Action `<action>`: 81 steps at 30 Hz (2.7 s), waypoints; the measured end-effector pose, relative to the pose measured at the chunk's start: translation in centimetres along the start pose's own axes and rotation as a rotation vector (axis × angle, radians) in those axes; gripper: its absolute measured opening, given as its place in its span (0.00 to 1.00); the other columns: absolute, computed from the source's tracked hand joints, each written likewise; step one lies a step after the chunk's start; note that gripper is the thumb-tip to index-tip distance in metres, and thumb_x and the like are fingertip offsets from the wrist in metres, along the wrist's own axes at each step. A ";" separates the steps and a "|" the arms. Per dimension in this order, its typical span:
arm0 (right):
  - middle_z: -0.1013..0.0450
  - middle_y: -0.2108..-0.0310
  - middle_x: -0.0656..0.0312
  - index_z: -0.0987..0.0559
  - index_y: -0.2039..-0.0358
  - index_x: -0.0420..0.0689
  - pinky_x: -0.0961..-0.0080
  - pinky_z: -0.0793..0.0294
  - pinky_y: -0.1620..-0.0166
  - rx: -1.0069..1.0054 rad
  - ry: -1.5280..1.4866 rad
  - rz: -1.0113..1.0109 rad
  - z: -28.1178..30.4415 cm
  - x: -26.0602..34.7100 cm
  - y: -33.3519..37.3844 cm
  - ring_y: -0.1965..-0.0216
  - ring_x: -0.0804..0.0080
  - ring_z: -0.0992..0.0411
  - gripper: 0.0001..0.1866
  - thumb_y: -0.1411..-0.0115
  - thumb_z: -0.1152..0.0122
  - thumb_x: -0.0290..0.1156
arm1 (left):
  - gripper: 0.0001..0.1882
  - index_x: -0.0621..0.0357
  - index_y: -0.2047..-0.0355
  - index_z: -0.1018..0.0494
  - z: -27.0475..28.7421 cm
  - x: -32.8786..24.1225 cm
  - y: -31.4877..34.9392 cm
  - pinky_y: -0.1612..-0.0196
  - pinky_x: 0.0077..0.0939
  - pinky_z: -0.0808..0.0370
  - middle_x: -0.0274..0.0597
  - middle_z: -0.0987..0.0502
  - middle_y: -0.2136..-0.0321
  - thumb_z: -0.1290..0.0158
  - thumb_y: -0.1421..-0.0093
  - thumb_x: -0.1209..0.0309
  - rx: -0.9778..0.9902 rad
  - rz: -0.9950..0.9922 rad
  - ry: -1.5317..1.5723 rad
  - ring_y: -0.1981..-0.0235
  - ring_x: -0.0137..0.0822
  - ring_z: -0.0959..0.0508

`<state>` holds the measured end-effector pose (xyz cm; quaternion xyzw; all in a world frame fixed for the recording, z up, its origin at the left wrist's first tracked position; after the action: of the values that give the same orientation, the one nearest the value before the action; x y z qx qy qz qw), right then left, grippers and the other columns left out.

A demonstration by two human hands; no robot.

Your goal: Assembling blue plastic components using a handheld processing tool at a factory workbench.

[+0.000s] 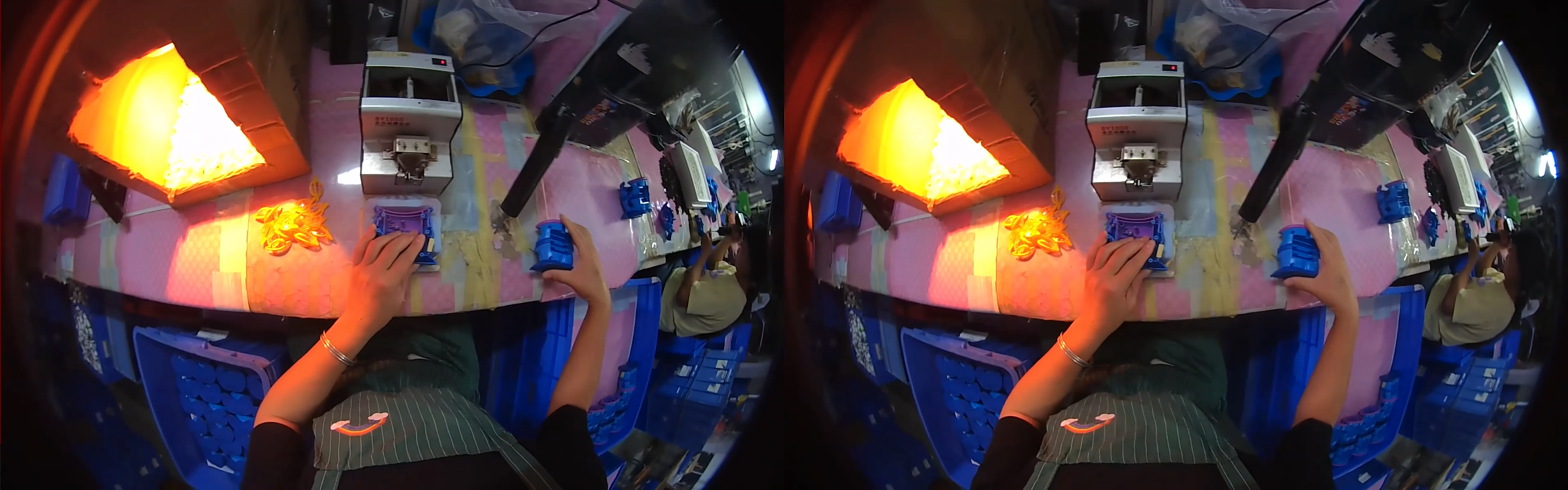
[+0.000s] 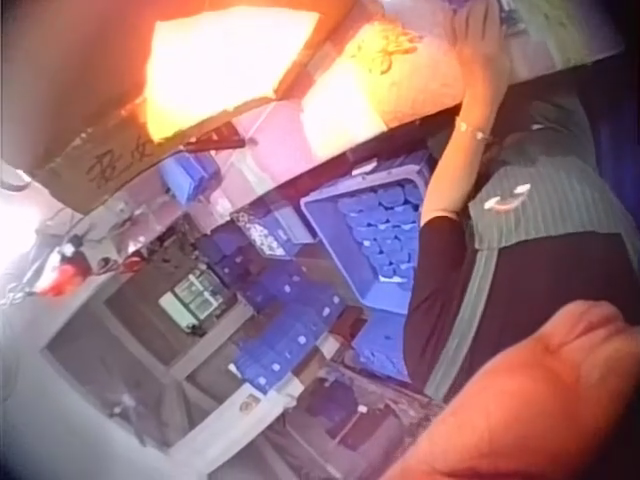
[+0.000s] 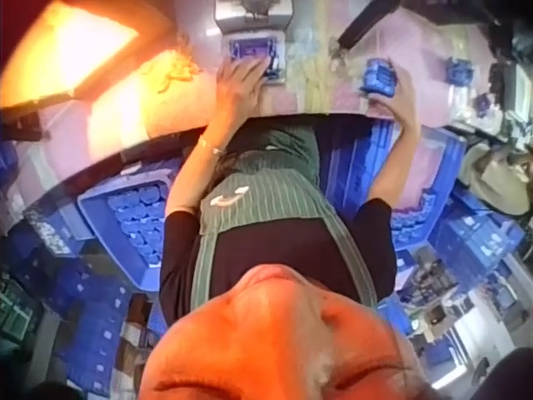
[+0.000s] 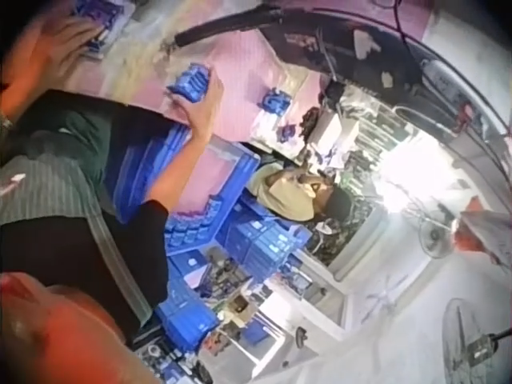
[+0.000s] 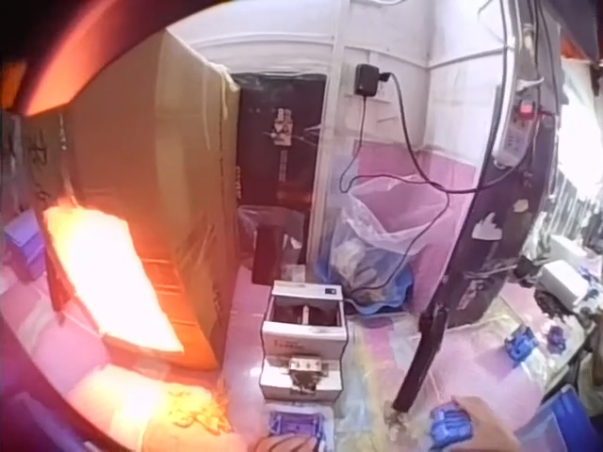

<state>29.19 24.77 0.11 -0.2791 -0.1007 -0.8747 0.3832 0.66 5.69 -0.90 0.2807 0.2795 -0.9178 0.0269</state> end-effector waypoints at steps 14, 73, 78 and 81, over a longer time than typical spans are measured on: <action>0.35 0.44 0.50 0.36 0.34 0.45 0.58 0.35 0.41 -0.227 0.002 0.309 -10.6 20.4 -8.5 0.44 0.48 0.35 0.55 0.65 0.19 0.39 | 0.14 0.63 0.54 0.22 6.2 5.0 1.8 0.52 0.32 0.25 0.49 0.22 0.58 0.45 0.42 0.83 -0.272 0.291 0.296 0.56 0.45 0.22; 0.26 0.55 0.59 0.24 0.49 0.37 0.75 0.31 0.49 0.096 -0.267 0.283 -16.5 23.5 -7.8 0.54 0.73 0.29 0.16 0.28 0.51 0.35 | 0.67 0.71 0.33 0.46 37.3 10.8 83.0 0.34 0.43 0.38 0.68 0.36 0.39 0.35 0.60 0.32 -0.537 2.071 -0.623 0.36 0.59 0.35; 0.27 0.59 0.59 0.22 0.54 0.39 0.75 0.29 0.52 0.071 -0.354 0.299 -17.6 25.2 -8.3 0.59 0.71 0.27 0.11 0.37 0.41 0.27 | 0.52 0.74 0.43 0.32 40.2 6.2 87.3 0.39 0.41 0.32 0.65 0.28 0.44 0.38 0.51 0.36 -0.729 1.900 -0.863 0.41 0.57 0.29; 0.26 0.60 0.62 0.22 0.54 0.39 0.78 0.30 0.51 0.016 -0.275 0.260 -16.2 25.0 -7.5 0.57 0.75 0.27 0.12 0.36 0.41 0.28 | 0.42 0.63 0.42 0.31 40.0 9.6 82.0 0.43 0.47 0.30 0.62 0.28 0.45 0.42 0.44 0.41 -0.245 2.075 -1.162 0.41 0.58 0.31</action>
<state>3.31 8.29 1.18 -0.4037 -0.1220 -0.7705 0.4780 -10.51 -83.52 -19.36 -0.0888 -0.0487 -0.4151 0.9041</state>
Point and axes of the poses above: each hand's wrist, its own y-axis away from the middle knuckle, its own z-axis out of the back of the hand, x = y × z, the point moved 8 cm from there along -y, towards the middle knuckle
